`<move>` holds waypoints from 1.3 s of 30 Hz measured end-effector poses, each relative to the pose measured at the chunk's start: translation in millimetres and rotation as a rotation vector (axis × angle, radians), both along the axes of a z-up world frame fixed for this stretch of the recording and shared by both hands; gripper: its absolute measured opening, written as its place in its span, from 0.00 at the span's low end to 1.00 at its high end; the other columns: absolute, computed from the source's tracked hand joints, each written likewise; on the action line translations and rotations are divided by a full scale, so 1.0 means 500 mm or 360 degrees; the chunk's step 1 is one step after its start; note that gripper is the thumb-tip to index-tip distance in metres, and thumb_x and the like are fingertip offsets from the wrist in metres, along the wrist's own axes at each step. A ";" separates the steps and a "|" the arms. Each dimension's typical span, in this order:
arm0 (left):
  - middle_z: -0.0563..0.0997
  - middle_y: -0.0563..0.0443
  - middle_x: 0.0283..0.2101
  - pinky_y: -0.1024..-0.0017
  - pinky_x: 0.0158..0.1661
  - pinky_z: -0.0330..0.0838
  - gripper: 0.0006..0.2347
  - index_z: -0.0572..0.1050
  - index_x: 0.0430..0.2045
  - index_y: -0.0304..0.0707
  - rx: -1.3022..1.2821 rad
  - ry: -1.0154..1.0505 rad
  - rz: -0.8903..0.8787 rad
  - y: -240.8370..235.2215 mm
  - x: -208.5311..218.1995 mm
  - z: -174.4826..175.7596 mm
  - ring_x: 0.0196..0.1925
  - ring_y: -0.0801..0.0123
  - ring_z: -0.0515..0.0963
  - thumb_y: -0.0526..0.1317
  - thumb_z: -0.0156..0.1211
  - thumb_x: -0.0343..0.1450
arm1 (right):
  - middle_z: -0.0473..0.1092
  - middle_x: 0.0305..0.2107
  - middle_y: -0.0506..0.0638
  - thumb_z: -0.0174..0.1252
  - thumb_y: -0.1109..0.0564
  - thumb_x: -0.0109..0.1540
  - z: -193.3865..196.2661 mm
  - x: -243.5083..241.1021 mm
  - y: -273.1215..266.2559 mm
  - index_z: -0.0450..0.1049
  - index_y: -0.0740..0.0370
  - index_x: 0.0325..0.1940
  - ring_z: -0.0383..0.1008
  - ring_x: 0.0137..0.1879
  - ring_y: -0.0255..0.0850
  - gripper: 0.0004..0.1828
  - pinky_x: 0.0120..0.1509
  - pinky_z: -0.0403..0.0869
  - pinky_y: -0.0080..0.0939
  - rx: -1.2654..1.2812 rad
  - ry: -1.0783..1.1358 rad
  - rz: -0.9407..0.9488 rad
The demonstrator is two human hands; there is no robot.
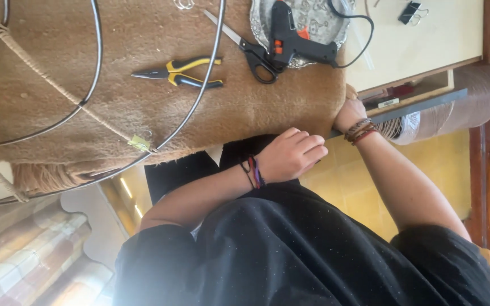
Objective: The person wraps a rope around a metal frame, secures it with a hot glue gun, and uses binder clips to hold the rope in place while the glue sets.
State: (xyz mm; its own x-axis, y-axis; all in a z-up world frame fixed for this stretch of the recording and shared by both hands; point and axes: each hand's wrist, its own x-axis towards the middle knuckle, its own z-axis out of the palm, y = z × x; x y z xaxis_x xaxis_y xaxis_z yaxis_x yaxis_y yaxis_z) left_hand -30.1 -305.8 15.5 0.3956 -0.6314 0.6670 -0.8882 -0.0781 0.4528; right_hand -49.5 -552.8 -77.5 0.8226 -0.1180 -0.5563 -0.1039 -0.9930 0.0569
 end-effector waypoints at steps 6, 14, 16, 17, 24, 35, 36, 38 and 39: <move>0.74 0.51 0.39 0.66 0.38 0.70 0.03 0.74 0.33 0.41 0.0079 0.0079 -0.0025 0.033 0.021 -0.005 0.34 0.60 0.76 0.37 0.53 0.74 | 0.80 0.45 0.55 0.49 0.46 0.64 0.005 -0.005 -0.022 0.82 0.60 0.50 0.78 0.59 0.53 0.22 0.68 0.64 0.61 0.0104 0.0021 -0.0008; 0.74 0.51 0.40 0.65 0.40 0.71 0.04 0.73 0.34 0.40 0.0154 0.0136 -0.0038 0.059 0.047 0.016 0.38 0.60 0.77 0.39 0.56 0.74 | 0.76 0.52 0.45 0.49 0.53 0.64 0.201 -0.063 -0.038 0.81 0.49 0.52 0.74 0.63 0.48 0.17 0.64 0.64 0.54 0.0356 -0.0140 0.0022; 0.76 0.49 0.45 0.65 0.41 0.69 0.06 0.74 0.38 0.40 0.0359 0.0275 -0.0152 0.064 0.053 0.038 0.40 0.61 0.76 0.33 0.63 0.70 | 0.76 0.55 0.43 0.45 0.57 0.66 0.257 -0.098 -0.060 0.80 0.45 0.57 0.71 0.64 0.45 0.22 0.71 0.59 0.55 0.0319 -0.0272 -0.0040; 0.76 0.49 0.45 0.65 0.41 0.69 0.06 0.74 0.38 0.40 0.0355 0.0274 -0.0159 0.061 0.055 0.037 0.40 0.61 0.76 0.33 0.63 0.70 | 0.76 0.55 0.43 0.45 0.57 0.66 0.303 -0.109 -0.059 0.80 0.45 0.57 0.71 0.64 0.45 0.22 0.71 0.59 0.55 0.0314 -0.0273 -0.0046; 0.72 0.46 0.59 0.64 0.54 0.75 0.20 0.62 0.58 0.47 0.0232 0.0977 -0.0248 0.037 0.071 0.054 0.51 0.61 0.81 0.41 0.61 0.73 | 0.77 0.51 0.60 0.53 0.69 0.70 0.458 -0.072 0.041 0.80 0.66 0.55 0.77 0.57 0.49 0.13 0.67 0.74 0.52 0.0902 -0.0961 -0.0002; 0.71 0.49 0.49 0.68 0.42 0.85 0.08 0.69 0.48 0.34 -0.0748 0.2507 -0.0356 -0.006 0.115 -0.010 0.44 0.69 0.81 0.34 0.53 0.77 | 0.75 0.47 0.57 0.53 0.70 0.64 0.289 -0.164 0.025 0.80 0.61 0.48 0.76 0.53 0.54 0.13 0.54 0.74 0.47 0.1048 -0.1377 -0.0584; 0.74 0.50 0.39 0.73 0.31 0.80 0.06 0.72 0.40 0.37 -0.0567 0.2415 -0.0319 -0.018 0.121 0.000 0.31 0.70 0.81 0.33 0.57 0.71 | 0.76 0.40 0.57 0.54 0.62 0.70 0.257 -0.199 0.002 0.79 0.61 0.48 0.77 0.44 0.50 0.08 0.46 0.75 0.45 0.0980 -0.1199 -0.0988; 0.78 0.52 0.29 0.78 0.19 0.75 0.05 0.75 0.32 0.40 -0.0380 0.2323 -0.0292 -0.052 0.130 0.011 0.19 0.72 0.81 0.32 0.61 0.66 | 0.76 0.33 0.57 0.56 0.55 0.75 0.236 -0.229 0.000 0.78 0.60 0.47 0.78 0.34 0.46 0.09 0.38 0.76 0.42 0.0897 -0.1008 -0.1396; 0.79 0.53 0.35 0.71 0.26 0.79 0.08 0.75 0.39 0.47 0.0076 0.1675 -0.0218 -0.073 0.133 0.012 0.27 0.64 0.84 0.35 0.58 0.69 | 0.72 0.43 0.67 0.47 0.50 0.76 0.247 -0.223 0.021 0.69 0.68 0.58 0.76 0.44 0.55 0.18 0.42 0.76 0.51 0.1287 -0.0920 -0.1612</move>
